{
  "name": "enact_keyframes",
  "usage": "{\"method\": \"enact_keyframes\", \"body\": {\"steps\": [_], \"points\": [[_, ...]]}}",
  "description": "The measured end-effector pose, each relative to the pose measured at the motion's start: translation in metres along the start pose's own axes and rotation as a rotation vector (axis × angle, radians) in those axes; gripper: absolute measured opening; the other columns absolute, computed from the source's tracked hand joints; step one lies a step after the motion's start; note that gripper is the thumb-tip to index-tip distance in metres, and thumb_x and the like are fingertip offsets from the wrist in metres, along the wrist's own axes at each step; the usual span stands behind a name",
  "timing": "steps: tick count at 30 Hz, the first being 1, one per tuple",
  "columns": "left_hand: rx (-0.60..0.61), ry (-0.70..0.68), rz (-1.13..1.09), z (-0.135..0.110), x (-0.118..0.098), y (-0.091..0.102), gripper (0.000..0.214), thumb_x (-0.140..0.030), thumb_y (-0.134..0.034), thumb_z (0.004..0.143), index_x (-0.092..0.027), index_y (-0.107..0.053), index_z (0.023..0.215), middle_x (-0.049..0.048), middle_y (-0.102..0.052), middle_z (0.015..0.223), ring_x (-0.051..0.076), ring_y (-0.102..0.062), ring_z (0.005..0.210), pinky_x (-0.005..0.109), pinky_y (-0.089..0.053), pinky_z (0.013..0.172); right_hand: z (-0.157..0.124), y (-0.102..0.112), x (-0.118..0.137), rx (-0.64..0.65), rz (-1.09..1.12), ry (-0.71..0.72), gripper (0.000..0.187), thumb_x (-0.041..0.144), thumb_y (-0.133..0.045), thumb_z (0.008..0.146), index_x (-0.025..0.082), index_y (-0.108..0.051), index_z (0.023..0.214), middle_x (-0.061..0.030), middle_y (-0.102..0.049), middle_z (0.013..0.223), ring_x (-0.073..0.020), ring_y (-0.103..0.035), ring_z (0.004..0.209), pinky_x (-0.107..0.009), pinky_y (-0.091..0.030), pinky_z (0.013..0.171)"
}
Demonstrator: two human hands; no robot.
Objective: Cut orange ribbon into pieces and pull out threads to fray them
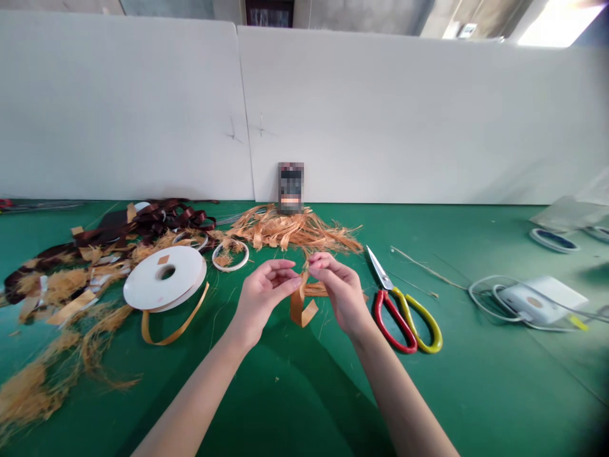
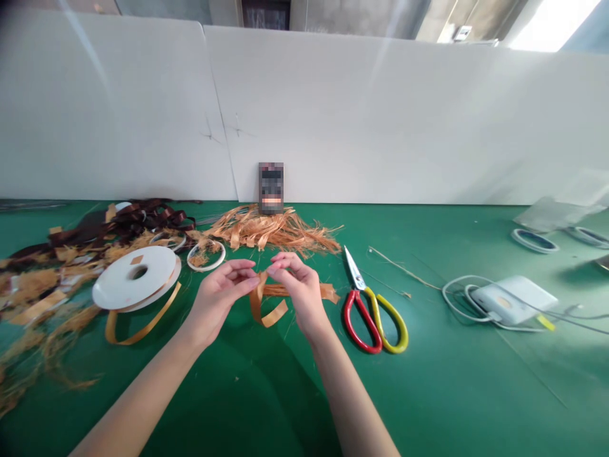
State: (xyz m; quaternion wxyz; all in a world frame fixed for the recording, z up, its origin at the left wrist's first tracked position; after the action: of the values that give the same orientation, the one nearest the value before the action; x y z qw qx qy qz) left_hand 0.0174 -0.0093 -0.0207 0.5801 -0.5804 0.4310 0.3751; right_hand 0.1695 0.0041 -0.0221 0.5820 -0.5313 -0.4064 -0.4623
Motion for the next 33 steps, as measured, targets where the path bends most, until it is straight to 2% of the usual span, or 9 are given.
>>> {"method": "enact_keyframes", "body": {"steps": [4, 9, 12, 18, 21, 24, 27, 30, 33], "points": [[-0.020, -0.020, 0.017, 0.000, -0.002, 0.001, 0.028, -0.020, -0.077, 0.068, -0.017, -0.066, 0.094, 0.0003, -0.067, 0.082, 0.011, -0.062, 0.081, 0.022, -0.049, 0.079, 0.012, 0.009, 0.018, -0.012, -0.008, 0.008, 0.007, 0.026, -0.065, 0.074, 0.021, -0.061, 0.071, -0.0016, -0.062, 0.093, -0.0174, -0.057, 0.090, -0.032, -0.045, 0.081], [-0.028, -0.020, 0.029, 0.000, -0.004, 0.000, 0.028, -0.020, -0.078, 0.067, -0.016, -0.066, 0.092, 0.0008, -0.067, 0.080, 0.012, -0.063, 0.080, 0.025, -0.050, 0.078, 0.020, -0.001, 0.048, 0.363, -0.360, 0.039, 0.031, 0.015, -0.069, 0.066, 0.021, -0.058, 0.094, -0.0033, -0.060, 0.100, -0.0168, -0.063, 0.086, -0.033, -0.051, 0.078], [-0.036, -0.030, 0.035, 0.000, -0.005, 0.000, 0.028, -0.020, -0.079, 0.065, -0.017, -0.066, 0.090, -0.0003, -0.067, 0.078, 0.012, -0.063, 0.078, 0.025, -0.051, 0.076, 0.022, -0.010, 0.058, 0.460, -0.512, 0.060, 0.031, 0.011, -0.063, 0.067, 0.021, -0.057, 0.096, -0.0029, -0.061, 0.100, -0.0138, -0.064, 0.076, -0.031, -0.053, 0.070], [-0.070, -0.051, 0.095, 0.001, -0.004, 0.002, 0.026, -0.021, -0.079, 0.064, -0.017, -0.067, 0.086, 0.0011, -0.067, 0.076, 0.013, -0.063, 0.075, 0.027, -0.052, 0.075, 0.030, -0.013, 0.060, 0.462, -0.478, 0.091, 0.031, 0.009, -0.062, 0.068, 0.021, -0.054, 0.095, -0.0002, -0.062, 0.087, -0.0131, -0.064, 0.070, -0.029, -0.054, 0.066], [-0.073, -0.060, 0.104, 0.001, -0.004, 0.002, 0.025, -0.022, -0.079, 0.063, -0.016, -0.067, 0.085, 0.0010, -0.067, 0.075, 0.013, -0.062, 0.074, 0.027, -0.052, 0.073, 0.034, -0.009, 0.059, 0.393, -0.432, 0.141, 0.031, 0.008, -0.063, 0.067, 0.020, -0.053, 0.094, 0.0002, -0.062, 0.083, -0.0126, -0.061, 0.072, -0.030, -0.054, 0.069], [-0.083, -0.061, 0.099, 0.001, -0.004, 0.003, 0.026, -0.022, -0.079, 0.064, -0.017, -0.067, 0.087, 0.0004, -0.067, 0.076, 0.012, -0.062, 0.075, 0.025, -0.051, 0.073, 0.036, -0.005, 0.061, 0.332, -0.396, 0.159, 0.030, 0.009, -0.064, 0.069, 0.019, -0.052, 0.094, -0.0007, -0.061, 0.085, -0.0129, -0.061, 0.075, -0.030, -0.054, 0.072], [-0.087, -0.054, 0.109, 0.001, -0.004, 0.004, 0.028, -0.024, -0.080, 0.065, -0.018, -0.067, 0.090, 0.0003, -0.067, 0.078, 0.012, -0.062, 0.076, 0.024, -0.050, 0.073, 0.034, -0.005, 0.063, 0.349, -0.403, 0.168, 0.028, 0.015, -0.065, 0.073, 0.020, -0.054, 0.099, -0.0034, -0.061, 0.095, -0.0159, -0.064, 0.085, -0.034, -0.054, 0.081], [-0.064, -0.051, 0.124, 0.000, -0.005, 0.004, 0.027, -0.026, -0.079, 0.067, -0.019, -0.067, 0.090, 0.0007, -0.068, 0.080, 0.012, -0.062, 0.075, 0.024, -0.050, 0.072, 0.031, -0.007, 0.062, 0.401, -0.458, 0.108, 0.035, 0.023, -0.073, 0.070, 0.022, -0.057, 0.101, -0.0053, -0.062, 0.108, -0.0203, -0.066, 0.094, -0.037, -0.055, 0.084], [-0.048, -0.077, 0.127, 0.000, -0.005, 0.004, 0.024, -0.026, -0.077, 0.069, -0.019, -0.066, 0.089, 0.0003, -0.067, 0.080, 0.013, -0.062, 0.076, 0.024, -0.049, 0.072, 0.031, -0.010, 0.057, 0.456, -0.457, -0.007, 0.034, 0.020, -0.074, 0.067, 0.023, -0.061, 0.098, -0.0035, -0.066, 0.101, -0.0195, -0.069, 0.083, -0.036, -0.058, 0.074]]}}
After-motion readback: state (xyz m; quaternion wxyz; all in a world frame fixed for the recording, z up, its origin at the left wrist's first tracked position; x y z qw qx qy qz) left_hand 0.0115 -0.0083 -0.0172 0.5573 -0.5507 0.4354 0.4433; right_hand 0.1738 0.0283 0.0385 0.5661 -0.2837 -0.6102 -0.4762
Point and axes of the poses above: each hand's wrist, its own z-axis towards the middle knuckle, its own y-axis out of the back of the hand, x = y × z, the point moved 1 cm from there along z, towards the middle knuckle
